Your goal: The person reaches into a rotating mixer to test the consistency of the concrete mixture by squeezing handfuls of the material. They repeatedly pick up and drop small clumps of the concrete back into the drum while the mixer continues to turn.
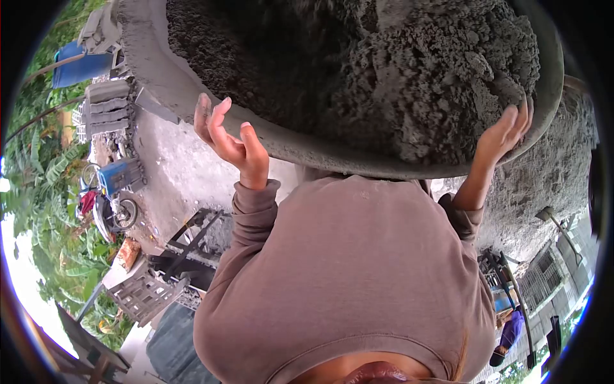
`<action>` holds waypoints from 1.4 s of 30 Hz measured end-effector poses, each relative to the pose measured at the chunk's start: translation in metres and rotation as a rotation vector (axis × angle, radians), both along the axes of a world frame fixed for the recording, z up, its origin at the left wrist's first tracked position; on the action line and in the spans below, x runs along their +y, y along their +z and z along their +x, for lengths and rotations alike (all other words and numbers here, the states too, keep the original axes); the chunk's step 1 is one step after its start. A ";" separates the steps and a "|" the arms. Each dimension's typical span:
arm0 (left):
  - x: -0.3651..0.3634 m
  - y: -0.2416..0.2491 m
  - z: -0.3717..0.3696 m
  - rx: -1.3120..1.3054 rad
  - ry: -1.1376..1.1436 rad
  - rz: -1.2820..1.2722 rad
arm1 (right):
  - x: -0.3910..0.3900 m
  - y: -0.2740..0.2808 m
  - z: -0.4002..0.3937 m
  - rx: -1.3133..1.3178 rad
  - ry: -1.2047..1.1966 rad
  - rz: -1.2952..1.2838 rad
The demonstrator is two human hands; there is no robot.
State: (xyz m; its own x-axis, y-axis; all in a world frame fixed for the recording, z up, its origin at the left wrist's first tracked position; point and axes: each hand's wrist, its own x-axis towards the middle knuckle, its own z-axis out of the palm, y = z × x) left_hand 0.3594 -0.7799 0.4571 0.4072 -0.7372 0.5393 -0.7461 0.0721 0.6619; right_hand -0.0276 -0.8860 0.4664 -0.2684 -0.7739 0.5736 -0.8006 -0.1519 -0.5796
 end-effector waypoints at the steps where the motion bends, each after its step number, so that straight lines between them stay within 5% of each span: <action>1: 0.002 0.002 -0.007 -0.022 0.005 0.009 | 0.000 -0.002 -0.006 0.062 -0.037 0.114; 6: 0.003 0.001 -0.010 0.035 0.018 -0.006 | -0.001 -0.011 -0.005 0.486 0.111 0.366; 8: 0.003 0.000 -0.014 0.081 -0.011 -0.046 | 0.000 -0.032 -0.015 0.196 0.510 0.743; 11: 0.003 0.002 -0.019 0.085 0.014 -0.031 | 0.012 -0.015 -0.005 0.118 0.606 1.332; 14: 0.001 0.010 -0.027 0.063 0.029 0.000 | 0.015 -0.021 -0.017 0.209 0.530 1.257; 18: -0.021 0.047 -0.024 -0.058 -0.231 0.244 | 0.010 -0.012 -0.021 0.328 0.491 1.018; 22: -0.073 0.076 -0.002 -0.219 -0.630 0.459 | -0.015 0.031 -0.010 0.393 0.716 1.034; 30: -0.236 -0.067 0.081 -0.596 -0.776 1.538 | -0.087 -0.045 0.096 0.838 1.139 1.009; 31: -0.255 -0.101 0.088 -0.600 -0.777 1.534 | -0.092 -0.067 0.116 0.895 1.167 1.023; 33: -0.275 -0.173 0.103 -1.025 -1.050 1.350 | -0.090 -0.109 0.153 0.938 1.218 0.978; 34: -0.273 -0.198 0.105 -0.830 -0.929 1.239 | -0.089 -0.126 0.168 0.924 1.239 0.919; 36: -0.267 -0.238 0.102 -0.963 -1.008 1.177 | -0.088 -0.162 0.191 0.846 1.333 0.778; 39: -0.231 -0.224 0.062 -1.100 -0.839 1.465 | -0.081 -0.199 0.218 0.887 1.281 0.841; 41: -0.212 -0.213 0.045 -0.423 -0.208 1.372 | -0.068 -0.209 0.223 0.932 1.247 0.701; 42: -0.214 -0.222 0.052 -0.417 -0.222 1.383 | -0.064 -0.210 0.224 0.931 1.247 0.721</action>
